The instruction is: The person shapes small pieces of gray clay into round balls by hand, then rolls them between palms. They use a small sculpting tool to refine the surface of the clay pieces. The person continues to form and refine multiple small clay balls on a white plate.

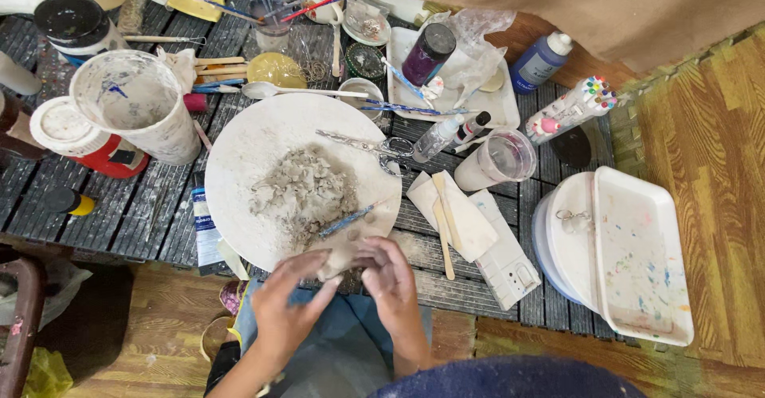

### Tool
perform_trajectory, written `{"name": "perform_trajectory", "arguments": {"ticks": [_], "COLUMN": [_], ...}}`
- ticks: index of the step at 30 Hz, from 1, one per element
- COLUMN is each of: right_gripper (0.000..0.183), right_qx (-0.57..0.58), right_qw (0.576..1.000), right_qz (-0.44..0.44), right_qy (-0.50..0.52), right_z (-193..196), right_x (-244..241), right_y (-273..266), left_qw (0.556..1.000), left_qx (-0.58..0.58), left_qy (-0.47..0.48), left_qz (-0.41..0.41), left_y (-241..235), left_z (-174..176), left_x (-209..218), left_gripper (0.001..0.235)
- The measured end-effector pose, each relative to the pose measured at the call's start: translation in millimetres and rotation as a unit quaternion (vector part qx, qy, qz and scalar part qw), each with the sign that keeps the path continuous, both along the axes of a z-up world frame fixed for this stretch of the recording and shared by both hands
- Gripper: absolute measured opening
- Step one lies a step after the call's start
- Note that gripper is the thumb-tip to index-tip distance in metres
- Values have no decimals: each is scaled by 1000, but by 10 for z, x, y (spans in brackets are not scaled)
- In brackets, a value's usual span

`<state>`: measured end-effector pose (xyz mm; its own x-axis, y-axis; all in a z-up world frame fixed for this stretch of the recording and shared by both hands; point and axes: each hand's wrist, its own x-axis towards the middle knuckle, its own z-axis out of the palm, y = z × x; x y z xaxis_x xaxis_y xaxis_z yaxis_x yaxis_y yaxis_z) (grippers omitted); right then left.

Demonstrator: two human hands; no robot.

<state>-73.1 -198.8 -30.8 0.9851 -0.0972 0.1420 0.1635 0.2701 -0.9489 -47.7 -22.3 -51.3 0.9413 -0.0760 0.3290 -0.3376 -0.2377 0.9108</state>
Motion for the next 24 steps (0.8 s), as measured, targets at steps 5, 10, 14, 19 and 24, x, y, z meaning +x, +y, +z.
{"name": "perform_trajectory", "arguments": {"ticks": [5, 10, 14, 19, 24], "right_gripper": [62, 53, 52, 49, 54], "right_qx": [52, 152, 103, -42, -124], "right_qw": [998, 985, 991, 998, 992], "right_qz": [-1, -12, 22, 49, 26], "right_qy": [45, 86, 86, 27, 14], "right_z": [-26, -59, -14, 124, 263], "right_x": [-81, -26, -50, -35, -32], "right_y": [96, -13, -134, -161, -130], "left_qw": [947, 975, 973, 924, 877], "left_qx": [180, 118, -148, -225, -327], "left_qy": [-268, -191, 135, 228, 277], "left_qz": [4, -2, -111, -208, -215], "left_y": [-10, -19, 13, -25, -76], "left_z": [209, 334, 308, 85, -168], "left_x": [24, 46, 25, 56, 67], "left_gripper": [48, 72, 70, 46, 42]}}
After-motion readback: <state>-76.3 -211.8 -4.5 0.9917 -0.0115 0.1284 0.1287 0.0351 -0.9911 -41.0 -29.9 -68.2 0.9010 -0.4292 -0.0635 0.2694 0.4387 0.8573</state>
